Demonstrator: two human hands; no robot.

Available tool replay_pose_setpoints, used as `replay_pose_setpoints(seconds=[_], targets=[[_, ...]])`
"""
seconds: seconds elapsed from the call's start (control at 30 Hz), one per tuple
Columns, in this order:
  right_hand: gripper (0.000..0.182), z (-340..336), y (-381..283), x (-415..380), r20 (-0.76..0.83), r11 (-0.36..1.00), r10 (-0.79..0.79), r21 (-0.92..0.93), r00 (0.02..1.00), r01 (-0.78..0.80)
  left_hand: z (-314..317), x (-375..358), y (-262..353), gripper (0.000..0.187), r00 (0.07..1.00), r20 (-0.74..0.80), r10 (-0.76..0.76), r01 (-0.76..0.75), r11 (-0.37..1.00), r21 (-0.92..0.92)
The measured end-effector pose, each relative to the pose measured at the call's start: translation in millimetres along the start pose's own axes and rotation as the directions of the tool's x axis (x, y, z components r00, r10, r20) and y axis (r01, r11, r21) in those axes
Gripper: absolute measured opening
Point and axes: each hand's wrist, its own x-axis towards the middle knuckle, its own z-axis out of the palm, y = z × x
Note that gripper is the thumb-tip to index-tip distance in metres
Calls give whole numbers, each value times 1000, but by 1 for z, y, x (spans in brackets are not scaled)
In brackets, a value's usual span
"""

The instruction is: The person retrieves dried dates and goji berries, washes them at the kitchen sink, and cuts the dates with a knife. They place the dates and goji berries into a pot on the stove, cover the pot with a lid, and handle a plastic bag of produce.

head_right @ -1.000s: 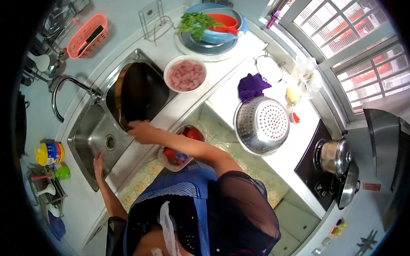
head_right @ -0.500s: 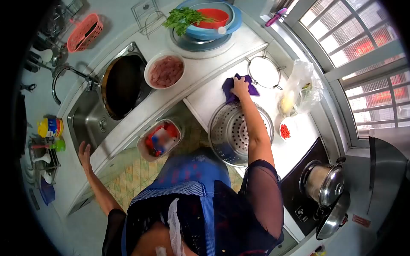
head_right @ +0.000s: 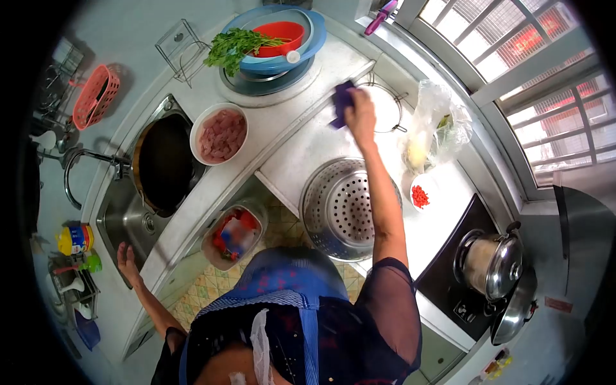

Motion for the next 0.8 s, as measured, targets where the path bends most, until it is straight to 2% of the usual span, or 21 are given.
replay_pose_setpoints(seconds=[0.07,0.13,0.17,0.23,0.27,0.3,0.33,0.37,0.4,0.43,0.47,0.5,0.53,0.57,0.6,0.63,0.67,0.7,0.73,0.77,0.8], targets=[[44,-11,28,14,-117,963,15,-264,993,-46,7,0,5,36,1000,-8,-12,12,1000,3],[45,16,130,-11,146,906,84,-423,986,-14,10,1,0,37,999,41,21,-17,995,-95],[42,25,142,-27,261,810,341,-568,903,-142,14,-4,-1,37,999,36,11,-8,996,-87],[34,31,186,-7,346,869,229,-493,910,-31,16,-4,10,38,994,107,33,-59,965,255],[33,24,189,-1,386,880,215,-476,897,-6,15,-11,19,38,993,113,20,-49,963,264],[32,20,177,3,315,840,194,-542,929,9,21,-11,33,38,986,130,102,-143,920,365],[32,10,138,14,227,809,305,-573,925,-126,26,-13,46,39,972,150,179,-229,857,461],[33,-1,104,19,199,863,364,-438,910,-249,33,-18,57,38,986,95,139,-148,985,90],[33,-12,70,25,179,886,423,-286,888,-364,43,-24,77,38,987,84,138,-146,985,89],[35,-26,23,27,257,870,492,-112,832,-480,53,-32,103,37,985,163,61,-64,998,16],[35,-20,22,14,319,884,399,116,860,-453,68,-43,130,36,969,245,-10,24,998,-53],[38,-26,-21,6,375,823,389,269,841,-500,94,-61,165,34,936,352,11,26,995,-101],[39,-17,-32,-12,480,709,389,389,786,-589,123,-79,197,33,890,453,40,31,988,-149],[42,-36,-102,-17,590,630,362,416,722,-656,147,-90,209,34,776,625,87,76,971,-229],[45,-43,-148,-26,720,485,350,409,600,-773,178,-109,214,37,721,693,16,307,889,-340],[48,-41,-173,-46,738,674,287,297,610,-676,207,-124,223,44,612,790,24,477,786,-393],[48,-31,-192,-75,709,797,254,232,658,-558,238,-133,209,54,495,865,82,651,624,-432],[54,-37,-226,-88,682,882,51,311,730,-352,263,-138,208,54,416,908,50,789,476,-387],[61,-21,-245,-114,678,838,-59,433,733,-333,278,-144,213,55,320,947,33,896,314,-314],[66,5,-261,-136,601,818,-189,534,776,-214,279,-154,227,56,353,918,180,883,261,-391],[68,10,-293,-151,590,861,-122,463,798,-210,278,-161,238,57,377,868,322,872,192,-450]])
